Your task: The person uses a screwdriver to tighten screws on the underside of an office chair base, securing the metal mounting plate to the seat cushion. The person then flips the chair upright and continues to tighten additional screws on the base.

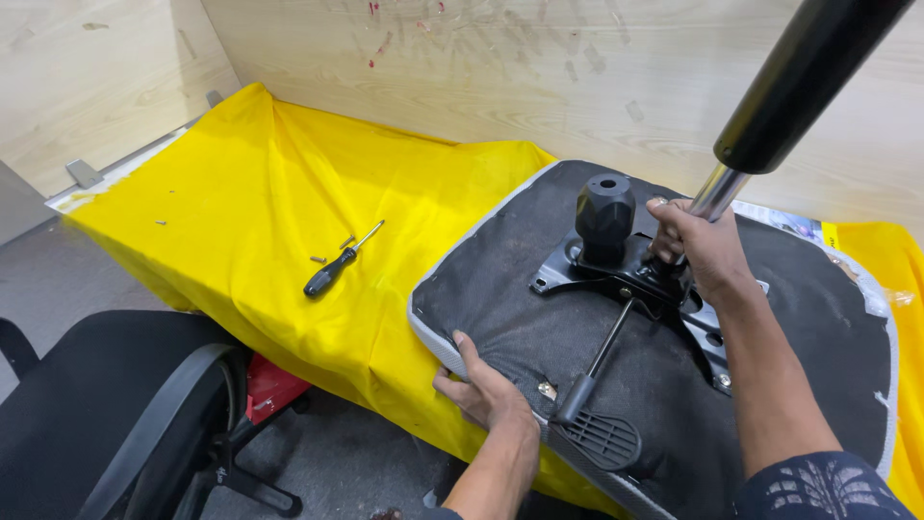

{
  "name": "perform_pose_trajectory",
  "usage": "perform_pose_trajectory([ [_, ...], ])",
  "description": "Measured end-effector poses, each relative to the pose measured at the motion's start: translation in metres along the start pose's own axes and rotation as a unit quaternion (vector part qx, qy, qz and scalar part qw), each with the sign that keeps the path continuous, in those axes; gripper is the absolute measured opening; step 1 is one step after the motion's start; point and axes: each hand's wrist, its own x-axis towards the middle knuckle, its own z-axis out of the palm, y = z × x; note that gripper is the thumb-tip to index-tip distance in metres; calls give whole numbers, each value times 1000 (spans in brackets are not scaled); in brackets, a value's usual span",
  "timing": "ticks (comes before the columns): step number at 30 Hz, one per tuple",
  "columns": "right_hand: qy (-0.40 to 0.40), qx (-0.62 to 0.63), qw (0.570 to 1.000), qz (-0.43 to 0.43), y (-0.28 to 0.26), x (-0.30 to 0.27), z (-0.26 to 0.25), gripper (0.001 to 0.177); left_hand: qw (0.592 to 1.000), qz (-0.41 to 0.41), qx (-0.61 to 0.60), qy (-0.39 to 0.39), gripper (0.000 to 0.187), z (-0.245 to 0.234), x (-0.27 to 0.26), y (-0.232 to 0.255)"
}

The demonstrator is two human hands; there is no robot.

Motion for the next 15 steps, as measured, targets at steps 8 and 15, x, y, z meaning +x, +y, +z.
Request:
perform_pose_trajectory([
  [8, -15, -20, 1000, 15, 11, 11, -4, 42, 1000, 0, 11, 17, 85, 9, 8, -27],
  [15, -18, -34, 999, 6, 4, 7, 3, 35, 1000, -7, 14, 17, 83, 7, 10, -22],
])
